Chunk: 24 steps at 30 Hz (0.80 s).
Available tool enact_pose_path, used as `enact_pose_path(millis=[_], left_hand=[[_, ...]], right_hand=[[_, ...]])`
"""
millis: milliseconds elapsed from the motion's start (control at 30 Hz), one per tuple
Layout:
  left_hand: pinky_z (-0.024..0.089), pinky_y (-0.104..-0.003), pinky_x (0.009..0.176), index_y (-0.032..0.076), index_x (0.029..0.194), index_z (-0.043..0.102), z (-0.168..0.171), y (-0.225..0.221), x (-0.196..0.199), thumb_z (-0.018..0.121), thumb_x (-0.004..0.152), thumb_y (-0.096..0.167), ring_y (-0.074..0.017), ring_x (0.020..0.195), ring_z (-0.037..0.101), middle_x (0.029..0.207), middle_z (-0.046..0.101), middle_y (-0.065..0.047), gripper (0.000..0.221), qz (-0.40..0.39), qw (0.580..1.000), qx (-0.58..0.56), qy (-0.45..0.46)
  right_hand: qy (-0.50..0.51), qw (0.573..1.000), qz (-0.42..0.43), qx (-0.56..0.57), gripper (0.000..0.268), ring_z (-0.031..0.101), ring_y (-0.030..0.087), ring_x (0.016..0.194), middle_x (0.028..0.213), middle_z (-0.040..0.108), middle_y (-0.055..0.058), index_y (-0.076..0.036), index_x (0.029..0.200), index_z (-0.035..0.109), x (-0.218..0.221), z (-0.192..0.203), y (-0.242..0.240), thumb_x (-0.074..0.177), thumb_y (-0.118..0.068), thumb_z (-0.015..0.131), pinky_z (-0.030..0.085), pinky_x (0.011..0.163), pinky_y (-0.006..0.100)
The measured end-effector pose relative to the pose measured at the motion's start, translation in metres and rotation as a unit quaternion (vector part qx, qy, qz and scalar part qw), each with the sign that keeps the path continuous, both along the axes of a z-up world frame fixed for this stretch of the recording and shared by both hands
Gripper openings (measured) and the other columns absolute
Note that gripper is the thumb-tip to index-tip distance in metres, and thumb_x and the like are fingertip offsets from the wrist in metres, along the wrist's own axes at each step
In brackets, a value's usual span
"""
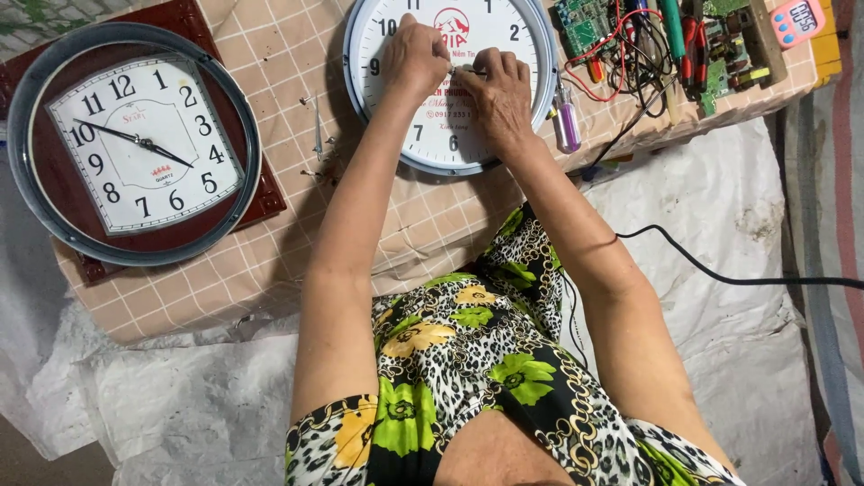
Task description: Attaching clock hands to the clock face and inspecting the mechanism for proper movement.
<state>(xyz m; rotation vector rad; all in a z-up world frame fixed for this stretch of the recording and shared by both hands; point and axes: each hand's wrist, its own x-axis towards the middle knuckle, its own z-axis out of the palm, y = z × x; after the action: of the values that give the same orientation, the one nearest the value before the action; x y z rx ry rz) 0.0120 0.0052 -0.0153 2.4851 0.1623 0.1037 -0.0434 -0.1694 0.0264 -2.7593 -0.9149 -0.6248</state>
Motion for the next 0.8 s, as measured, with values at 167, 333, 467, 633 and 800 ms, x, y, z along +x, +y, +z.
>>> enact_pose_path(millis=[167,333,467,633,800], left_hand=[[0.059,-0.028,0.069,0.022,0.051,0.058,0.004,0.002,-0.001,0.080,0.067,0.005,-0.0129,0.076,0.058,0.086,0.053,0.003,0.032,0.002,1.000,-0.007,0.004],[0.057,-0.030,0.072,0.020,0.056,0.061,0.006,0.005,-0.006,0.081,0.072,0.011,-0.0148,0.078,0.057,0.087,0.053,0.003,0.028,-0.009,1.000,0.005,0.007],[0.059,-0.028,0.068,0.020,0.053,0.059,0.012,0.002,-0.003,0.083,0.070,0.009,-0.0130,0.076,0.058,0.085,0.053,0.004,0.031,0.006,1.000,-0.009,0.004],[0.059,-0.028,0.073,0.020,0.053,0.058,-0.001,0.002,0.006,0.082,0.068,0.006,-0.0132,0.076,0.058,0.083,0.053,0.004,0.032,-0.003,1.000,0.001,-0.001],[0.059,-0.030,0.072,0.023,0.054,0.056,0.001,-0.001,0.008,0.083,0.068,0.008,-0.0139,0.078,0.058,0.087,0.053,0.004,0.033,-0.003,0.999,0.020,0.024]], right_hand=[[0.003,1.000,0.006,0.000,0.022,0.047,0.022,0.096,0.106,0.057,0.004,-0.020,0.113,0.081,-0.008,0.006,0.000,0.095,-0.018,0.069,0.040,0.087,0.038],[0.107,0.994,-0.016,0.014,0.035,0.048,0.023,0.098,0.111,0.061,0.002,-0.020,0.121,0.077,-0.015,0.017,0.001,0.088,-0.009,0.072,0.039,0.093,0.038],[0.113,0.993,-0.012,0.019,0.036,0.049,0.025,0.099,0.111,0.062,0.005,-0.016,0.122,0.076,-0.014,0.014,0.001,0.089,-0.005,0.068,0.042,0.093,0.039],[0.096,0.995,-0.005,0.020,0.033,0.049,0.024,0.096,0.105,0.061,0.004,-0.015,0.120,0.077,-0.021,0.014,0.005,0.091,-0.004,0.066,0.042,0.089,0.037],[0.087,0.996,0.004,0.022,0.029,0.049,0.026,0.096,0.106,0.061,0.006,-0.008,0.117,0.077,-0.028,0.012,0.008,0.091,-0.007,0.067,0.043,0.088,0.040]])
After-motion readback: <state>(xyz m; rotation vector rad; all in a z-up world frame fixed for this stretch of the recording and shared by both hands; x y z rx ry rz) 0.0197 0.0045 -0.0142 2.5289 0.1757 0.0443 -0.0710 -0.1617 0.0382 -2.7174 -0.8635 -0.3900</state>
